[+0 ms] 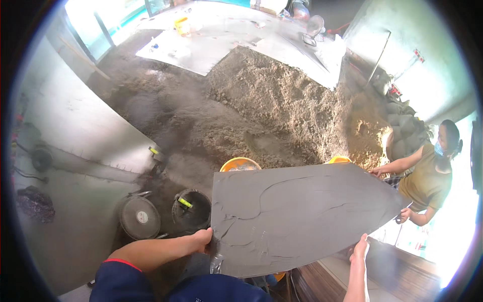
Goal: The person scoops mortar from a bucket and spreads it across the back of a tile using a trowel, then lifts and carries the tile across the room with another person.
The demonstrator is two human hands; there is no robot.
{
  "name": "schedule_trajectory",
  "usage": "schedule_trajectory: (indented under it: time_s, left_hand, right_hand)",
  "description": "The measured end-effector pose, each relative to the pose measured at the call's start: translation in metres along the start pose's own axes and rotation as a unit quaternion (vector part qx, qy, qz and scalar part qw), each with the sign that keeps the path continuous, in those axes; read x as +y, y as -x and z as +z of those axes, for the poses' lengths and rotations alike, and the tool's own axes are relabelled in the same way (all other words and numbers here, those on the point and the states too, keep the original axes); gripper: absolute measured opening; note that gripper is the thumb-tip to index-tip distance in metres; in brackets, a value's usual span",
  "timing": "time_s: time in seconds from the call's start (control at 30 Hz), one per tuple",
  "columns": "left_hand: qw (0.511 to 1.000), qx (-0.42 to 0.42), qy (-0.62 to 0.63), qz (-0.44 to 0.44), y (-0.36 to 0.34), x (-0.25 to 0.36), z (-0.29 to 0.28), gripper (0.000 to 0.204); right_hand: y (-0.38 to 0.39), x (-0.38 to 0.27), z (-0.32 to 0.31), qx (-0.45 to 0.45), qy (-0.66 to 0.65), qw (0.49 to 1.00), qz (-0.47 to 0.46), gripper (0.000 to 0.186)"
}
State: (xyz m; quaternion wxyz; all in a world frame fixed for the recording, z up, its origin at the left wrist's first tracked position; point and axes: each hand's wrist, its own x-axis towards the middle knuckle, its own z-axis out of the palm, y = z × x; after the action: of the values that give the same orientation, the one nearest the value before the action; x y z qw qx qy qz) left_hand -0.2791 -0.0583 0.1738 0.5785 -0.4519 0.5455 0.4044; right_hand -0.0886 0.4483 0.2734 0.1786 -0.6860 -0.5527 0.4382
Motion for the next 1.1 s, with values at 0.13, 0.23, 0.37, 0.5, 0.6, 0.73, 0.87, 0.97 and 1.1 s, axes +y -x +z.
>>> schedule_trajectory:
  time_s: [0.13, 0.23, 0.37, 0.5, 0.6, 0.73, 0.87, 0.97, 1.1]
  left_hand:
    - [1.0, -0.025, -0.019, 0.001, 0.017, 0.03, -0.008, 0.05]
    - [0.997, -0.049, -0.048, 0.024, 0.015, 0.048, -0.023, 0.046]
    - [0.997, -0.063, -0.04, 0.02, 0.001, 0.077, -0.038, 0.04]
    - [0.995, -0.09, 0.036, 0.024, 0.009, 0.109, -0.049, 0.035]
    - [0.986, -0.132, 0.075, 0.062, 0.051, 0.136, -0.049, 0.037]
    - [0.981, -0.135, 0.121, 0.074, 0.081, 0.154, -0.046, 0.032]
    - [0.96, -0.252, 0.086, 0.092, 0.062, 0.165, -0.071, 0.036]
    - [0.935, -0.302, 0.123, 0.136, 0.052, 0.165, -0.079, 0.031]
    - [0.947, -0.239, 0.162, 0.142, 0.057, 0.165, -0.088, 0.03]
  right_hand:
    - [0.002, -0.039, 0.012, 0.001, 0.017, 0.999, -0.034, 0.05]
    - [-0.005, -0.057, 0.021, -0.022, -0.001, 0.998, -0.055, 0.049]
    - [0.0, -0.099, 0.048, -0.043, 0.018, 0.996, -0.082, 0.05]
    - [-0.01, -0.128, 0.088, 0.002, -0.08, 0.986, -0.144, 0.05]
    - [-0.018, -0.157, 0.097, -0.06, -0.038, 0.991, -0.111, 0.051]
    - [-0.012, -0.183, 0.125, -0.035, 0.005, 0.989, -0.146, 0.051]
    - [-0.027, -0.193, 0.141, -0.004, -0.002, 0.984, -0.177, 0.054]
    - [-0.037, -0.203, 0.149, 0.047, 0.093, 0.979, -0.178, 0.06]
    - [-0.015, -0.225, 0.165, 0.057, 0.095, 0.978, -0.174, 0.058]
